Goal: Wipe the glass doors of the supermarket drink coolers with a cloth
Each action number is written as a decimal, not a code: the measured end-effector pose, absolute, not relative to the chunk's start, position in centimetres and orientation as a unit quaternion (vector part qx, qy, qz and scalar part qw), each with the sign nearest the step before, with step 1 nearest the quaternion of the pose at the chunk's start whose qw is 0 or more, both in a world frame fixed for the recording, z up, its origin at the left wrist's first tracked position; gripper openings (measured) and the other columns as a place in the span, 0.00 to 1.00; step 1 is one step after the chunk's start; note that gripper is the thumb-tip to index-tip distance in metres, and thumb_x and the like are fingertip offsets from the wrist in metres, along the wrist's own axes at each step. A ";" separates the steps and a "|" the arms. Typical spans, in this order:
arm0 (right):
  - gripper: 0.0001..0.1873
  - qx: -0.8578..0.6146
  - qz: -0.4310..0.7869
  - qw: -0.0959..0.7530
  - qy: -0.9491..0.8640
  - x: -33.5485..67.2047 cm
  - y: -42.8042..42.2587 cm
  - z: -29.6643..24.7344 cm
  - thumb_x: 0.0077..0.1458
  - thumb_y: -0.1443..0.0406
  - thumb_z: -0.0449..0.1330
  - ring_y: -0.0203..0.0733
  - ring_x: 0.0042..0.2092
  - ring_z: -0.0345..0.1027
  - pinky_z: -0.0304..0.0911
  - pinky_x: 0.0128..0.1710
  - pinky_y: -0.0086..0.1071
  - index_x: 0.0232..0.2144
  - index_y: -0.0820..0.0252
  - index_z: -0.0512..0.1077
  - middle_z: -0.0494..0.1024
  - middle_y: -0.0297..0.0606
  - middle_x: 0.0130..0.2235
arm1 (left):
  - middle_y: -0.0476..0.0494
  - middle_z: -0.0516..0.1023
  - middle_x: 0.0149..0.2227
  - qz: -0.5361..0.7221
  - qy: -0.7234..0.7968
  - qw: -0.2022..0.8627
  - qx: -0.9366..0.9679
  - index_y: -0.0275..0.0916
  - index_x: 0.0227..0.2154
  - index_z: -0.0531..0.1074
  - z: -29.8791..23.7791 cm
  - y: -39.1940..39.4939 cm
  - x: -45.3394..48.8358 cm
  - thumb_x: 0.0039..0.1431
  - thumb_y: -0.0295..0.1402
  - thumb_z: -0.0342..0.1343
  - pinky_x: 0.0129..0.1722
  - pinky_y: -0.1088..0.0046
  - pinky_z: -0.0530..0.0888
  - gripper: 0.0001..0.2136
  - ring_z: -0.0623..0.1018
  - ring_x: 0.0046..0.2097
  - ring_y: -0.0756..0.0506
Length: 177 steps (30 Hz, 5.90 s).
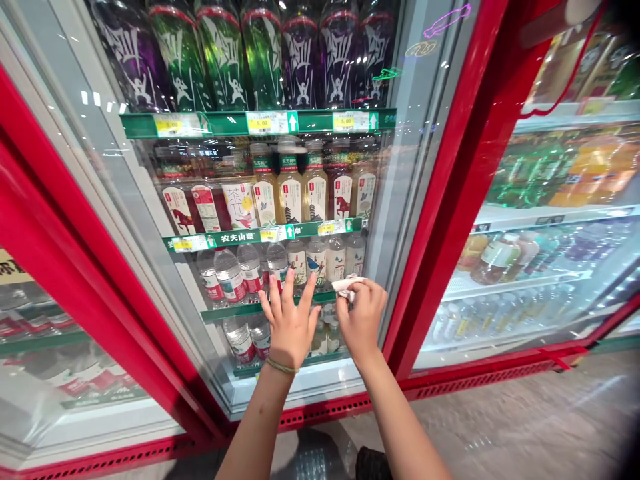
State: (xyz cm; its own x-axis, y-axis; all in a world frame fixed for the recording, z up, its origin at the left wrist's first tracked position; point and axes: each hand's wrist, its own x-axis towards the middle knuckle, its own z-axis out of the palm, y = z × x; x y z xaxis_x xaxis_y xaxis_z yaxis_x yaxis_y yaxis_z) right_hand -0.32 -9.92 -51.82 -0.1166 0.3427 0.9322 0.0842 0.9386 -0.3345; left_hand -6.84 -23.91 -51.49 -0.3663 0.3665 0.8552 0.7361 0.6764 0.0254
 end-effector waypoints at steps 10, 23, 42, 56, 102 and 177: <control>0.10 -0.147 0.117 0.651 -0.735 -0.5 -10.8 -51.5 0.59 0.71 0.58 0.50 0.51 0.65 0.65 0.49 0.46 0.43 0.56 0.70 0.70 0.44 0.46 | 0.35 0.57 0.73 -0.218 -0.796 0.455 -0.335 0.53 0.69 0.63 -50.8 -25.2 -7.0 0.61 0.37 0.66 0.71 0.35 0.53 0.34 0.47 0.76 0.26; 0.11 -0.119 0.120 0.634 -0.755 -0.8 -12.0 -51.2 0.60 0.71 0.60 0.50 0.50 0.65 0.66 0.49 0.45 0.45 0.57 0.72 0.72 0.44 0.46 | 0.37 0.64 0.69 -0.250 -0.795 0.462 -0.304 0.55 0.62 0.73 -50.1 -25.8 -6.6 0.64 0.31 0.61 0.68 0.46 0.61 0.24 0.62 0.70 0.31; 0.12 -0.148 0.104 0.674 -0.716 -1.3 -12.4 -51.7 0.60 0.69 0.62 0.50 0.51 0.64 0.63 0.49 0.44 0.47 0.55 0.74 0.69 0.44 0.49 | 0.35 0.69 0.55 -0.307 -0.751 0.484 -0.327 0.44 0.55 0.77 -49.8 -28.0 -8.3 0.65 0.26 0.59 0.61 0.54 0.67 0.16 0.69 0.57 0.37; 0.12 -0.128 0.113 0.650 -0.741 -1.7 -13.5 -51.3 0.58 0.71 0.62 0.49 0.48 0.63 0.65 0.48 0.44 0.45 0.55 0.74 0.70 0.42 0.46 | 0.35 0.68 0.54 -0.317 -0.746 0.487 -0.325 0.44 0.54 0.77 -49.6 -29.1 -8.8 0.65 0.27 0.59 0.62 0.53 0.67 0.15 0.70 0.58 0.37; 0.13 -0.068 0.127 0.615 -0.776 -2.7 -16.1 -51.5 0.61 0.72 0.59 0.48 0.49 0.64 0.63 0.50 0.42 0.47 0.55 0.73 0.71 0.42 0.47 | 0.36 0.68 0.55 -0.328 -0.750 0.473 -0.326 0.47 0.55 0.78 -50.1 -30.2 -10.1 0.67 0.27 0.56 0.62 0.54 0.67 0.17 0.69 0.57 0.38; 0.10 -0.060 0.072 0.610 -0.787 -3.9 -17.1 -52.2 0.62 0.72 0.59 0.48 0.47 0.64 0.62 0.47 0.40 0.45 0.57 0.72 0.72 0.41 0.44 | 0.37 0.67 0.54 -0.331 -0.745 0.483 -0.318 0.46 0.54 0.78 -50.1 -31.1 -10.2 0.67 0.26 0.56 0.61 0.55 0.68 0.16 0.68 0.57 0.38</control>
